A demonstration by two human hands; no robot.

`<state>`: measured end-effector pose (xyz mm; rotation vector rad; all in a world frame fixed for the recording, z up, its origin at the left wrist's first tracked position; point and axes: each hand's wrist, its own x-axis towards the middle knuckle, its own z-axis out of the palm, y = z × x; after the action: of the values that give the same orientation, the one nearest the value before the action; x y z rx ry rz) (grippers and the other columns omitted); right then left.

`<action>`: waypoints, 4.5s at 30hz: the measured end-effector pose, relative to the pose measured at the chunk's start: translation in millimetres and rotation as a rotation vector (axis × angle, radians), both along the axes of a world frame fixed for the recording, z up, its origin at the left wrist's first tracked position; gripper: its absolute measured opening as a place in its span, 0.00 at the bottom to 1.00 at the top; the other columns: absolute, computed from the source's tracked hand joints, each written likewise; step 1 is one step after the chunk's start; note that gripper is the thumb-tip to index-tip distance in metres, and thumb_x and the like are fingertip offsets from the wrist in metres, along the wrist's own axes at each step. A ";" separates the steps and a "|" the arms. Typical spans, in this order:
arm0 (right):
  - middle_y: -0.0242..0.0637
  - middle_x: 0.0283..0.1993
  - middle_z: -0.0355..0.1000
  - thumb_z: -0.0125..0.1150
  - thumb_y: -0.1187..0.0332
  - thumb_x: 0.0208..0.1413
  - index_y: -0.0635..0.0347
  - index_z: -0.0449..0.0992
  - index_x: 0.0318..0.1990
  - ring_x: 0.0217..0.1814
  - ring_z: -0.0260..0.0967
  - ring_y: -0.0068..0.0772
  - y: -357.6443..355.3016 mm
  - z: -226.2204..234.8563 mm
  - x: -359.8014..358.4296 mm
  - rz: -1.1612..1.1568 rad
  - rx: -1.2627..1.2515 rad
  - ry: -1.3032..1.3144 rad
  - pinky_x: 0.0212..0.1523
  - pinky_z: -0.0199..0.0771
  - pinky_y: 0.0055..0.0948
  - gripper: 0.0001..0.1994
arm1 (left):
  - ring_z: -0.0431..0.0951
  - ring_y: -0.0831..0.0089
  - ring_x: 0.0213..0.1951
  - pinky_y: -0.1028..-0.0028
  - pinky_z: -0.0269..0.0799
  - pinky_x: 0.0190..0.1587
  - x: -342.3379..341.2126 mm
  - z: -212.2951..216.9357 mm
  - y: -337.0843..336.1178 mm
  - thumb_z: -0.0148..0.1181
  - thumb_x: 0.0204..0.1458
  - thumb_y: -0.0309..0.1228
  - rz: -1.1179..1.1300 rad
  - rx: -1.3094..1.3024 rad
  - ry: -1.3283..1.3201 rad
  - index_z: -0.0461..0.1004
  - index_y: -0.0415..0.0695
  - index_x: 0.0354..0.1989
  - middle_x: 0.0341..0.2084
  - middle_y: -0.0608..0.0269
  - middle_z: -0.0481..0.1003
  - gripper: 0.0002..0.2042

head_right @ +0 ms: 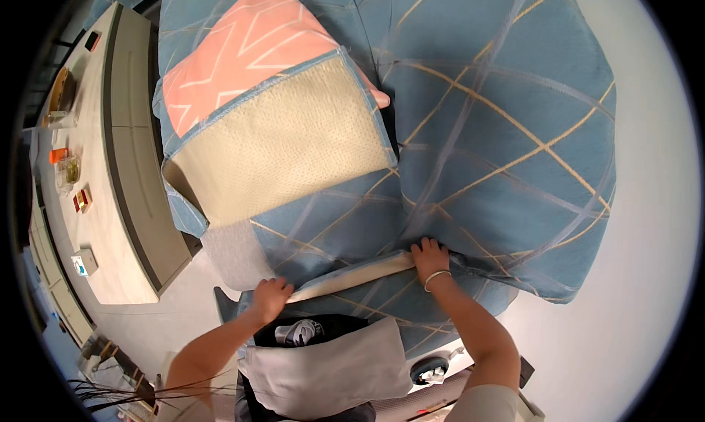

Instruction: The person folds a polo shirt on a sofa and then tucks a bedsheet or cover into the edges of the sofa cushions.

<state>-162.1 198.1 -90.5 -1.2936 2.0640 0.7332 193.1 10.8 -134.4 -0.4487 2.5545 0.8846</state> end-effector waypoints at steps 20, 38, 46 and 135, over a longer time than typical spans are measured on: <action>0.37 0.40 0.74 0.61 0.70 0.49 0.55 0.65 0.53 0.41 0.72 0.33 88.9 101.7 14.1 -1.281 -0.880 -0.269 0.37 0.71 0.30 0.22 | 0.73 0.55 0.43 0.60 0.68 0.46 25.4 55.2 -52.6 0.57 0.43 0.28 0.301 0.282 -0.168 0.71 0.48 0.47 0.40 0.55 0.72 0.18; 0.35 0.20 0.69 0.62 0.69 0.52 0.51 0.63 0.49 0.18 0.65 0.25 170.4 227.9 -124.6 -1.934 -1.459 -0.750 0.17 0.62 0.22 0.19 | 0.76 0.58 0.33 0.61 0.70 0.33 -503.2 353.5 28.2 0.64 0.43 0.30 -0.212 -0.124 0.394 0.61 0.55 0.58 0.30 0.57 0.75 0.30; 0.27 0.20 0.59 0.54 0.79 0.50 0.57 0.59 0.24 0.23 0.59 0.19 147.8 281.9 -108.8 -1.816 -2.201 -0.221 0.24 0.63 0.20 0.11 | 0.75 0.50 0.29 0.56 0.68 0.32 -532.3 363.9 47.2 0.57 0.46 0.25 -0.209 0.056 0.558 0.64 0.44 0.39 0.23 0.50 0.74 0.12; 0.37 0.28 0.75 0.56 0.73 0.51 0.61 0.72 0.30 0.25 0.70 0.23 71.2 280.4 432.1 -1.967 -1.057 -0.548 0.24 0.68 0.19 0.02 | 0.74 0.56 0.40 0.62 0.69 0.43 302.2 260.2 -141.3 0.53 0.49 0.36 0.269 0.235 0.077 0.75 0.46 0.33 0.35 0.55 0.74 0.09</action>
<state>269.9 269.4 189.9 0.5924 1.9856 -1.4555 495.3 -130.4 125.8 -0.7081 2.4521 1.3044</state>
